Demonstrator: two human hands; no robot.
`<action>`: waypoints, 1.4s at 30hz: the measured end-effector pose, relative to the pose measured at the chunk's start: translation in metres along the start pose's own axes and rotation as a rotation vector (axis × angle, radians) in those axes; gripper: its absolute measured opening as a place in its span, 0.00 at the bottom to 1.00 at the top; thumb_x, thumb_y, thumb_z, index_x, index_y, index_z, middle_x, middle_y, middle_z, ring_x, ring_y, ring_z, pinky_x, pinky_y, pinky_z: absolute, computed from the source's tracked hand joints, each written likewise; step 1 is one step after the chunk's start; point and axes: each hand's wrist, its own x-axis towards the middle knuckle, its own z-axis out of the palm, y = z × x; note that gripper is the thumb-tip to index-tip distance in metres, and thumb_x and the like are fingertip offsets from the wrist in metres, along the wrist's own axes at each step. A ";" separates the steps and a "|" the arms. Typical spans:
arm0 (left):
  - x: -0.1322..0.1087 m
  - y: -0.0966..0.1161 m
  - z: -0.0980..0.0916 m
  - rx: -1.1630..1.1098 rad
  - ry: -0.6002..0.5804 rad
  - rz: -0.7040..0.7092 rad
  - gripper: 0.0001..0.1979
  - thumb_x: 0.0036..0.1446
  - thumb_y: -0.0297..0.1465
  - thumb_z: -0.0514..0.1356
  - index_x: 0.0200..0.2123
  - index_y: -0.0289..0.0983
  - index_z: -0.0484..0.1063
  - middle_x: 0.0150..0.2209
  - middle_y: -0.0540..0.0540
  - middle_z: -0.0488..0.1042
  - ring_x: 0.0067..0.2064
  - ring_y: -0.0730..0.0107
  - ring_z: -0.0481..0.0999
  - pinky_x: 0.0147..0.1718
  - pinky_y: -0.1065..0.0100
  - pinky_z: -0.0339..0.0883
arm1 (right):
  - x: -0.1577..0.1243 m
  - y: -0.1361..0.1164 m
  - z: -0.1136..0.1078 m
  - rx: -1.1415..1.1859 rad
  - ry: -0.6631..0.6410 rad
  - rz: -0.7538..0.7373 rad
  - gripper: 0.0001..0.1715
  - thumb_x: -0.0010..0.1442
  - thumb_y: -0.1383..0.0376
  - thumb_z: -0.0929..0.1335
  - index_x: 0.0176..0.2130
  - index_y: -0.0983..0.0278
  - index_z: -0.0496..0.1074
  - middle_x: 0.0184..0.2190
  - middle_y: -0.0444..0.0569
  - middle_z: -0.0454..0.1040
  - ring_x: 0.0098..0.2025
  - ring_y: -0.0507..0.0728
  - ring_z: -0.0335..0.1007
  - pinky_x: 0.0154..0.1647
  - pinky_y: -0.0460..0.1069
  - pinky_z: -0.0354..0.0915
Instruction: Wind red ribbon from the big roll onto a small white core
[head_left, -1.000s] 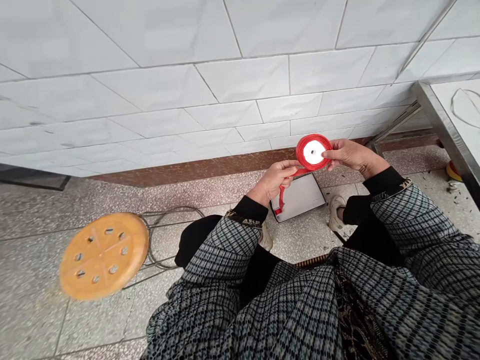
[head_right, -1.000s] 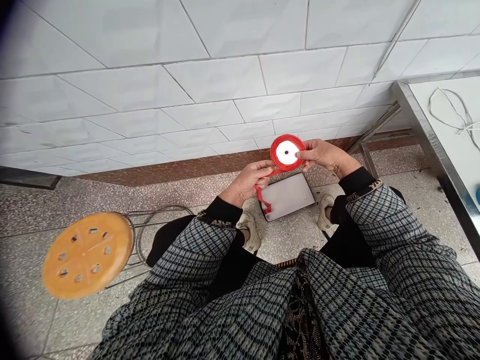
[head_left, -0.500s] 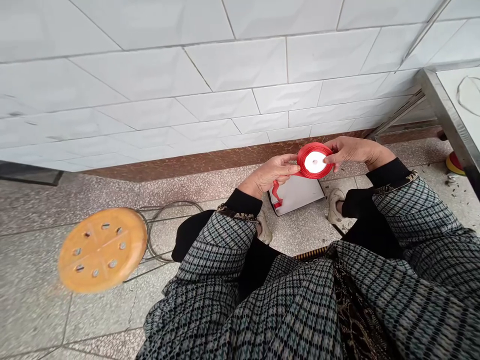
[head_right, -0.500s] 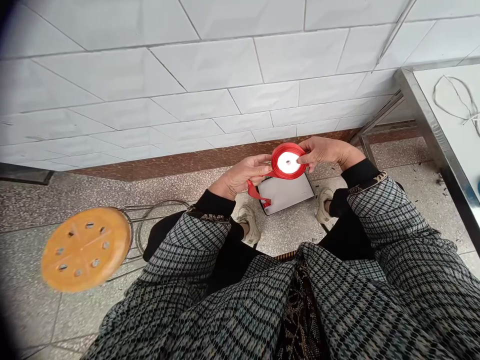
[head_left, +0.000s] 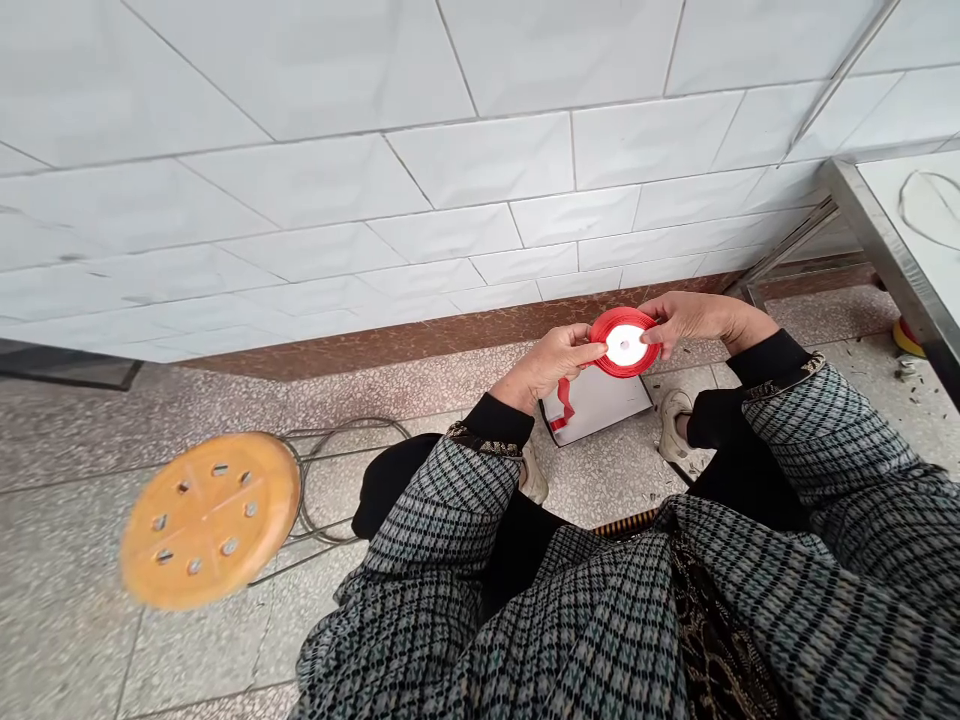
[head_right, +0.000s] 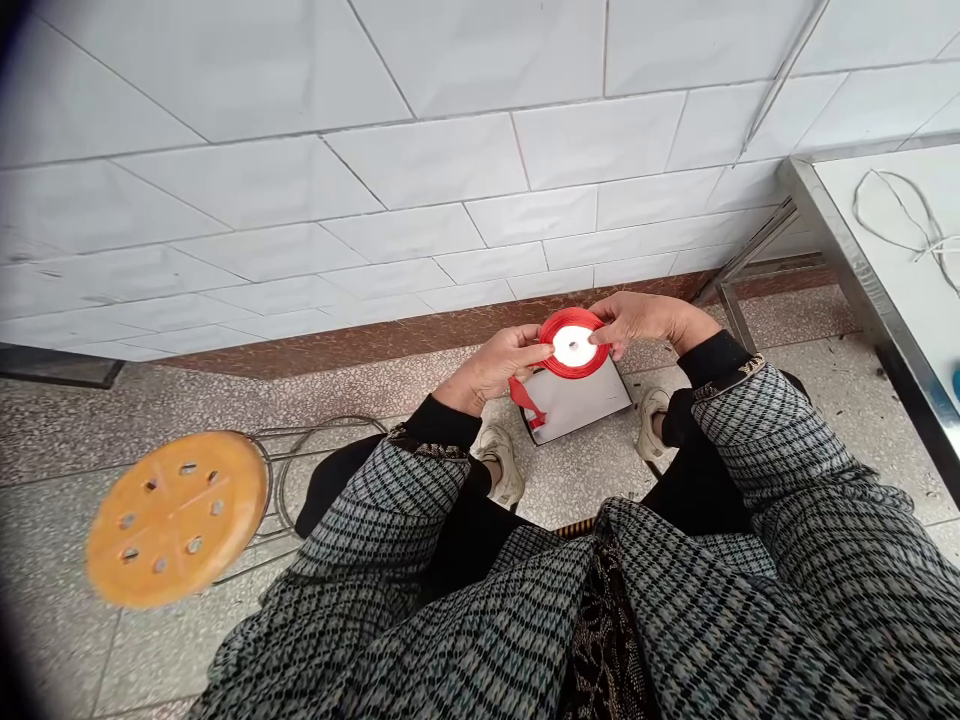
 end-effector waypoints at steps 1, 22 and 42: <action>0.001 -0.001 -0.001 -0.050 0.008 -0.003 0.18 0.50 0.33 0.74 0.43 0.31 0.77 0.23 0.54 0.65 0.20 0.86 0.51 0.19 0.75 0.38 | 0.002 0.002 0.002 0.039 0.026 -0.024 0.18 0.47 0.67 0.81 0.41 0.64 0.84 0.31 0.49 0.82 0.25 0.53 0.75 0.22 0.46 0.73; 0.001 0.002 -0.007 -0.229 -0.049 0.002 0.24 0.48 0.27 0.72 0.50 0.35 0.75 0.26 0.53 0.70 0.19 0.88 0.49 0.18 0.75 0.36 | 0.001 0.004 0.005 0.216 0.139 -0.143 0.10 0.53 0.71 0.78 0.37 0.67 0.80 0.30 0.47 0.79 0.25 0.50 0.73 0.25 0.45 0.76; 0.004 -0.001 0.005 -0.203 0.070 0.103 0.17 0.50 0.35 0.73 0.39 0.35 0.73 0.21 0.54 0.68 0.17 0.87 0.52 0.17 0.75 0.39 | 0.011 0.009 0.015 0.195 0.134 -0.170 0.14 0.55 0.65 0.78 0.42 0.65 0.79 0.29 0.45 0.77 0.23 0.48 0.69 0.26 0.45 0.76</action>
